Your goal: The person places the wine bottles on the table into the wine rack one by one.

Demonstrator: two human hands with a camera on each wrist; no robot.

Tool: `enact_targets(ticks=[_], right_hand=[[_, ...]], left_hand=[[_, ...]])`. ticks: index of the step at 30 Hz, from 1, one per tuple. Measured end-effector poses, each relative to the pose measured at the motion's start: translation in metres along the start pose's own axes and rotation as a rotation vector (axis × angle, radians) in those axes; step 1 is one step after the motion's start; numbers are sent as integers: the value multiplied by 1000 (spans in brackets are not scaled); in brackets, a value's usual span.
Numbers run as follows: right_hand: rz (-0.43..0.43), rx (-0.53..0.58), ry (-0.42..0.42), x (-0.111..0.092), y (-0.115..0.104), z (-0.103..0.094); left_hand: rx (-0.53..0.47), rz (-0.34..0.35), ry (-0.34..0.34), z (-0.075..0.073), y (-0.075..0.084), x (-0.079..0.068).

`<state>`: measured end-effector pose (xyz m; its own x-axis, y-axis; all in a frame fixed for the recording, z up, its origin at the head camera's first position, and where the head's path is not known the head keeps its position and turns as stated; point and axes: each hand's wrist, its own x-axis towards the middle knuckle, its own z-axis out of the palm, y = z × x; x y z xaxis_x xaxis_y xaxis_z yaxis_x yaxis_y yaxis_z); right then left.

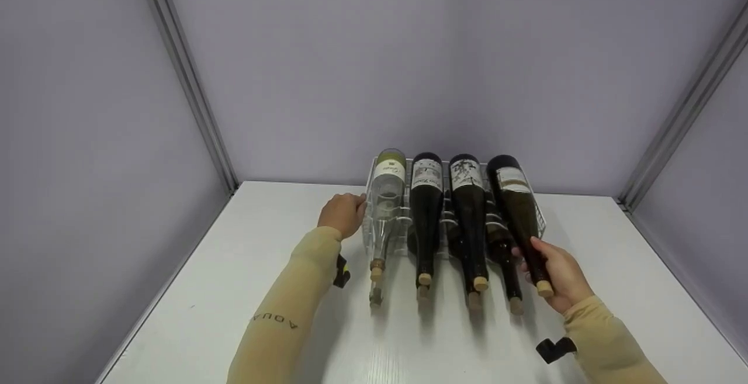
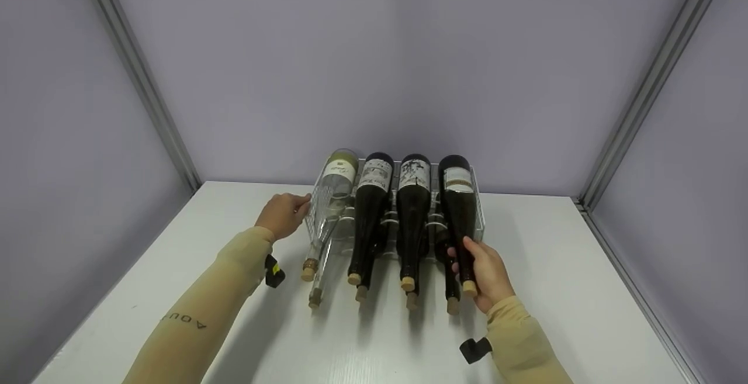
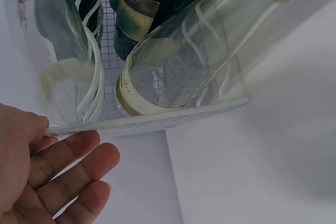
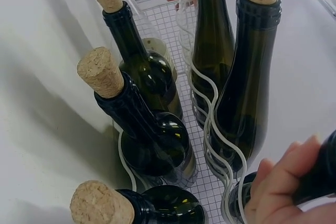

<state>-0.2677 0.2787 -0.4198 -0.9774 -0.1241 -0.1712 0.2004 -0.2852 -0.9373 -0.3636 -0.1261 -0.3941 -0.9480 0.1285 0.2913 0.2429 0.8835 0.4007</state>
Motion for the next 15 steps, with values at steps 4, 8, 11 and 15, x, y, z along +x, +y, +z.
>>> enact_targets(ticks=[4, 8, 11, 15], right_hand=[[12, -8, -5, 0, 2, 0], [31, -23, -12, 2, 1, -1], [35, -26, -26, 3, 0, -4], [8, -50, -20, 1, 2, -14]], left_hand=[[-21, -6, -7, 0, -1, -4], [-96, -21, -19, 0, -5, -9], [-163, -33, -46, 1, -12, -15], [-176, -47, -86, 3, -27, -32]])
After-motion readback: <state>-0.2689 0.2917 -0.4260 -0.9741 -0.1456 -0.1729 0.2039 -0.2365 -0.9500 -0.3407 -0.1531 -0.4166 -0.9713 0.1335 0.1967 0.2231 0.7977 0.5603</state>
